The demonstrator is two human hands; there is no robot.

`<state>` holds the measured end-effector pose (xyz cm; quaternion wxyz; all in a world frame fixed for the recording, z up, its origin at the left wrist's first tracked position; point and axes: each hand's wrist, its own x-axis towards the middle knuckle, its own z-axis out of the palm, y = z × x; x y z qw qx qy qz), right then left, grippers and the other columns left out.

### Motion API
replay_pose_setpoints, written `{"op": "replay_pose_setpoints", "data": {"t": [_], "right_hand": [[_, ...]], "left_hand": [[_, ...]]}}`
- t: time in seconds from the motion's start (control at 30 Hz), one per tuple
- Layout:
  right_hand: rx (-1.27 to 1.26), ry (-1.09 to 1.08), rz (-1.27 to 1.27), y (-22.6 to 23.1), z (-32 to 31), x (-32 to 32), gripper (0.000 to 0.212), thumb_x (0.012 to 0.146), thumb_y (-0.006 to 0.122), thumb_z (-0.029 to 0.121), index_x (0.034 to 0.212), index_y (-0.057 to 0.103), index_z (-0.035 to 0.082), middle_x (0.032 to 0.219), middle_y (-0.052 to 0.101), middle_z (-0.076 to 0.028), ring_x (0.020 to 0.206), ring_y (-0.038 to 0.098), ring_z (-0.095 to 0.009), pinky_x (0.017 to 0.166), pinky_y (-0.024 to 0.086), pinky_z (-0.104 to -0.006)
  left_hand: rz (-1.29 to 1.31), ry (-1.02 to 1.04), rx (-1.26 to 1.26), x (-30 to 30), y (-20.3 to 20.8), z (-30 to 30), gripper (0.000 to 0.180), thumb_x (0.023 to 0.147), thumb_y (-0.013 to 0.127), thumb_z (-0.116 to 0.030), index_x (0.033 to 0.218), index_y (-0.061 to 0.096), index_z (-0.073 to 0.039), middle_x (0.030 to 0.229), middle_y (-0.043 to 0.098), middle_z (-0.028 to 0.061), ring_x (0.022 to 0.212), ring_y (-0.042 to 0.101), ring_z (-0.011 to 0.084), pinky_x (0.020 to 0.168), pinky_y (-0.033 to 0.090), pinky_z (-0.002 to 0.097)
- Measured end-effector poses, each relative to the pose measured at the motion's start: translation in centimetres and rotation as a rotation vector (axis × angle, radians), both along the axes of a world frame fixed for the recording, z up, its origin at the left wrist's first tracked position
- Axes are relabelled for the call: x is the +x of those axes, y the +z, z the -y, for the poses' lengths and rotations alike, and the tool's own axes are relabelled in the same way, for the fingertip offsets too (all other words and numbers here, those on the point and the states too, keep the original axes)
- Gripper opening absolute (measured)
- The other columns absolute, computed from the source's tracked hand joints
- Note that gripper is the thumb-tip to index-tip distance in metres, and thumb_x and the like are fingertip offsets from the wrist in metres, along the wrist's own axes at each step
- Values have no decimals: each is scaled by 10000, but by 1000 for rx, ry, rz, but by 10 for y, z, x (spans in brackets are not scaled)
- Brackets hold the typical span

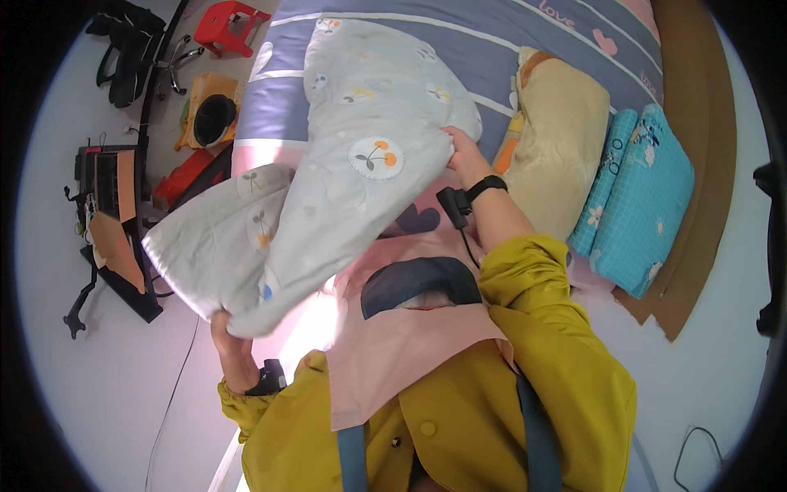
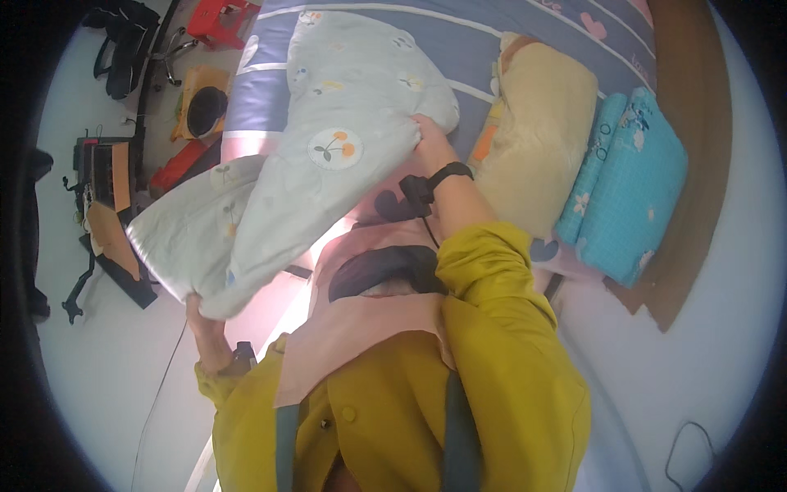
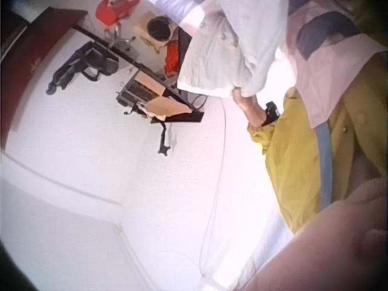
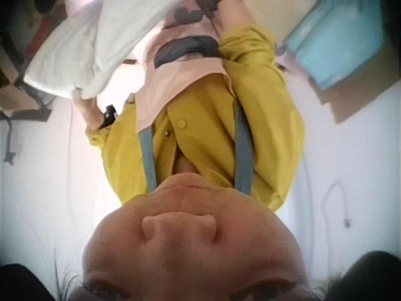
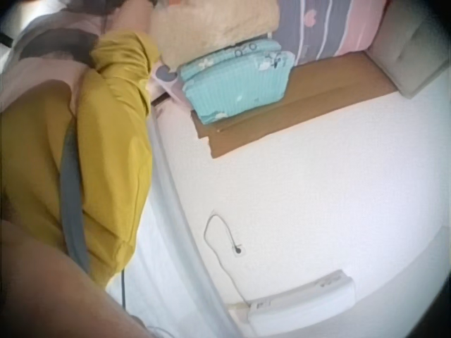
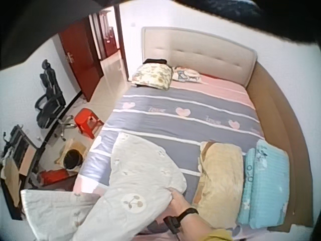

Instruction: The person folds a floral-patterned duvet cover on a bed, then folds a light-colored blanket with small motifs. The person smooths and aligns the edges of each item before folding them into compact rectangles and stacking them on the bed.

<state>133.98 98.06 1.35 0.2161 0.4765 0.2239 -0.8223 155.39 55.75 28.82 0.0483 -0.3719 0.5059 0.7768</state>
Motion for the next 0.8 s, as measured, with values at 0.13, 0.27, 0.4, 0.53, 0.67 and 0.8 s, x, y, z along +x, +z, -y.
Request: {"op": "replay_pose_setpoints", "data": {"t": [0.13,0.27,0.4,0.53,0.67,0.8], "right_hand": [[42,-243,-438,25,-50,-78,257,818,474,43,1057,505,-50,1021,578,-172,948,568,-298,868,457,-424],[380,-217,-675,188,-78,-147,233,811,553,80,1024,525,-9,985,588,-125,898,573,-259,808,480,-387],[459,-280,-1144,314,-165,-134,212,804,571,63,1008,541,15,973,594,-91,906,570,-227,828,465,-371],[798,-371,-1274,417,-168,-21,294,842,525,102,1115,506,-4,1084,556,-113,1033,526,-216,894,433,-363],[1021,-377,-1057,403,-149,96,282,826,492,39,1105,494,1,1069,541,-109,1008,524,-214,870,433,-339],[959,-412,-473,303,-159,218,460,776,573,-5,1213,431,7,1202,476,-86,1096,458,-208,943,367,-337]], "left_hand": [[-90,152,-12,-67,-33,27,380,866,448,-104,1213,382,37,1192,478,162,1104,471,278,957,378,396],[-342,256,-241,-178,2,42,313,866,496,-77,1143,438,56,1130,513,147,1056,507,242,960,384,363],[-777,181,-139,-243,93,29,292,889,446,-65,1151,430,62,1136,516,150,1053,510,233,957,388,373],[-799,210,-133,-223,129,-32,390,932,328,-143,1237,306,98,1282,369,213,1198,359,306,1042,246,440],[-597,191,103,-166,54,-28,414,905,385,-131,1280,309,25,1275,408,163,1196,379,290,1025,267,461],[-239,101,355,-120,-83,-26,406,845,445,-73,1237,377,7,1238,459,143,1133,451,284,975,352,453]]}}
